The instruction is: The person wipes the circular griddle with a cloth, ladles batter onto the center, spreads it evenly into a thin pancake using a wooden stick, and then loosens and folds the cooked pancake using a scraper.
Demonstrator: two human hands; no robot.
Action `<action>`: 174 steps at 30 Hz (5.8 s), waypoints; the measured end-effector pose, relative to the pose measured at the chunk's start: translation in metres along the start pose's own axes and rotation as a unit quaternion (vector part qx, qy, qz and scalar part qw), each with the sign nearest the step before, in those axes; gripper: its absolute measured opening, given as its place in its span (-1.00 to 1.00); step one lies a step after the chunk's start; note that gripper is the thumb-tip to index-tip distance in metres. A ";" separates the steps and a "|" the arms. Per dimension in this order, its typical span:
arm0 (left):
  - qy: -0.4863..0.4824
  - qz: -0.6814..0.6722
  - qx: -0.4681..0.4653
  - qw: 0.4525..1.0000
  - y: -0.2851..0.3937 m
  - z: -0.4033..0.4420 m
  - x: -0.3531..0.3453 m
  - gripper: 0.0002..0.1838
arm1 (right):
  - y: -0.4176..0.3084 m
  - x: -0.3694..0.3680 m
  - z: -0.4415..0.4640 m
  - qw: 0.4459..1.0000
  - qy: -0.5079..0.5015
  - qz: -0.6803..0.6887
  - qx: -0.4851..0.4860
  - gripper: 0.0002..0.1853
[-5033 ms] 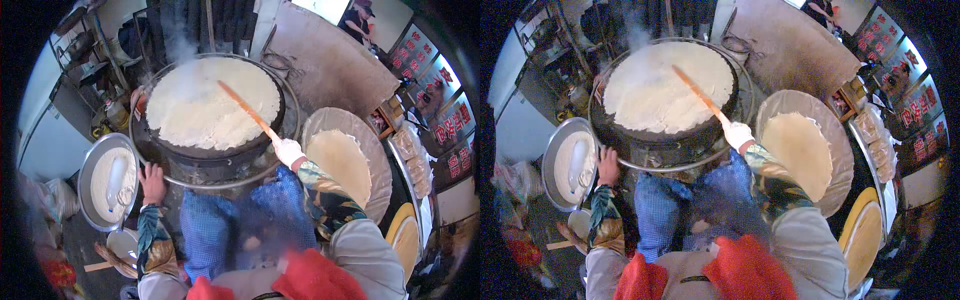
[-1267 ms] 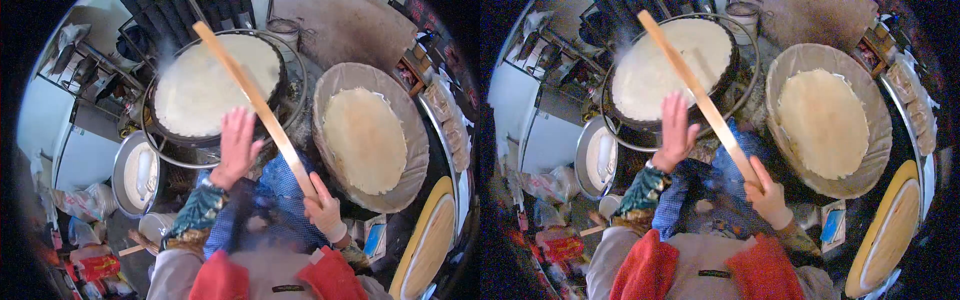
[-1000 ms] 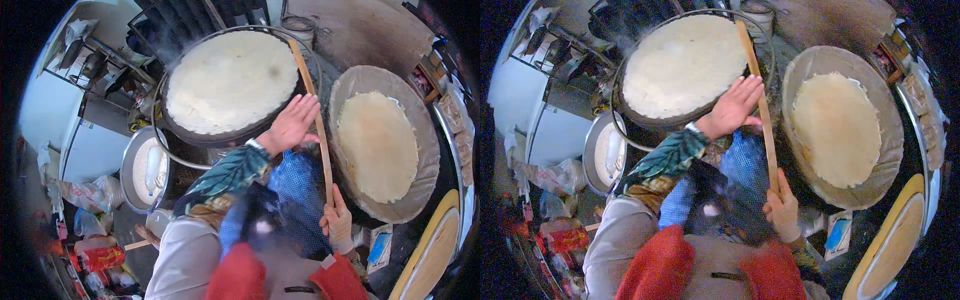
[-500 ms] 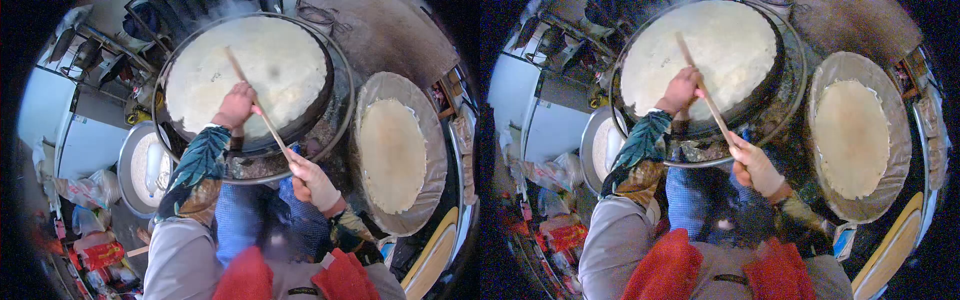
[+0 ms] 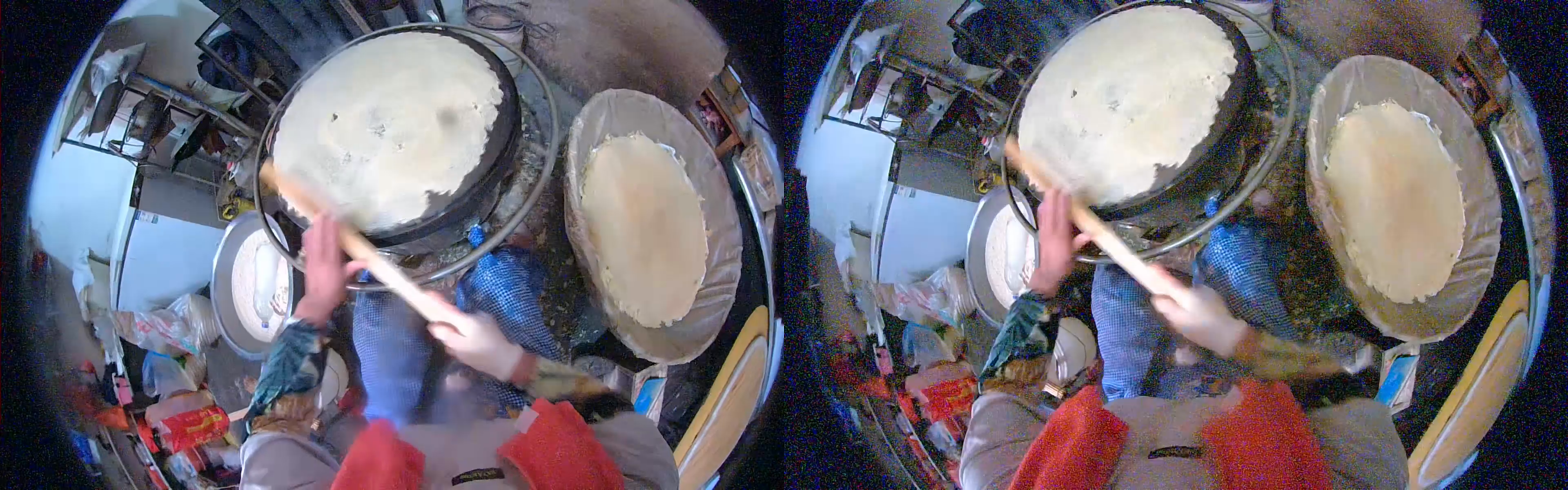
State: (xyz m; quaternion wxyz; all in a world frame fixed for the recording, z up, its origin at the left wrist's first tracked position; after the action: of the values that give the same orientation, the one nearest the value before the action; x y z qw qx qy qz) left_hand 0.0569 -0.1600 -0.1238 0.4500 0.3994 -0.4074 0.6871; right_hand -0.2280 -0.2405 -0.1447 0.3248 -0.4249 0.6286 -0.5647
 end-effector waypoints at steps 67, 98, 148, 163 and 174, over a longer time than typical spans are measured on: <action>-0.010 -0.008 -0.243 0.970 0.110 0.290 -0.114 -0.13 | -0.010 0.139 0.030 0.820 0.099 0.542 -0.156 -0.50; 0.028 -0.081 -0.226 0.970 0.112 0.120 -0.043 -0.08 | -0.002 0.014 -0.081 0.854 0.151 0.442 -0.229 -0.42; 0.077 -0.292 -0.221 0.927 0.138 0.161 -0.011 -0.14 | -0.026 0.007 -0.078 0.898 0.278 0.254 -0.228 -0.45; -0.041 -0.049 -0.086 0.994 -0.057 0.129 -0.072 -0.25 | -0.037 0.001 0.068 0.782 -0.069 0.572 -0.239 -0.53; 0.022 -0.063 0.040 0.997 -0.047 -0.071 -0.013 -0.26 | -0.023 -0.015 0.037 0.974 0.051 0.162 -0.146 -0.44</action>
State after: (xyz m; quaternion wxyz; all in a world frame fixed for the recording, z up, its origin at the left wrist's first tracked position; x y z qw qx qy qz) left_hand 0.0925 -0.0865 -0.1509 0.4847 0.4265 -0.3440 0.6818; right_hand -0.1844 -0.2430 -0.1292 0.3142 -0.3310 0.7806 -0.4270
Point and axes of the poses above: each hand's wrist, its own z-axis towards the middle knuckle, its own x-axis out of the back of the hand, y = z × x, the point moved 2 cm from there along z, towards the middle knuckle, and after that the axes turned 11 degrees about z, right-handed, at the moved point
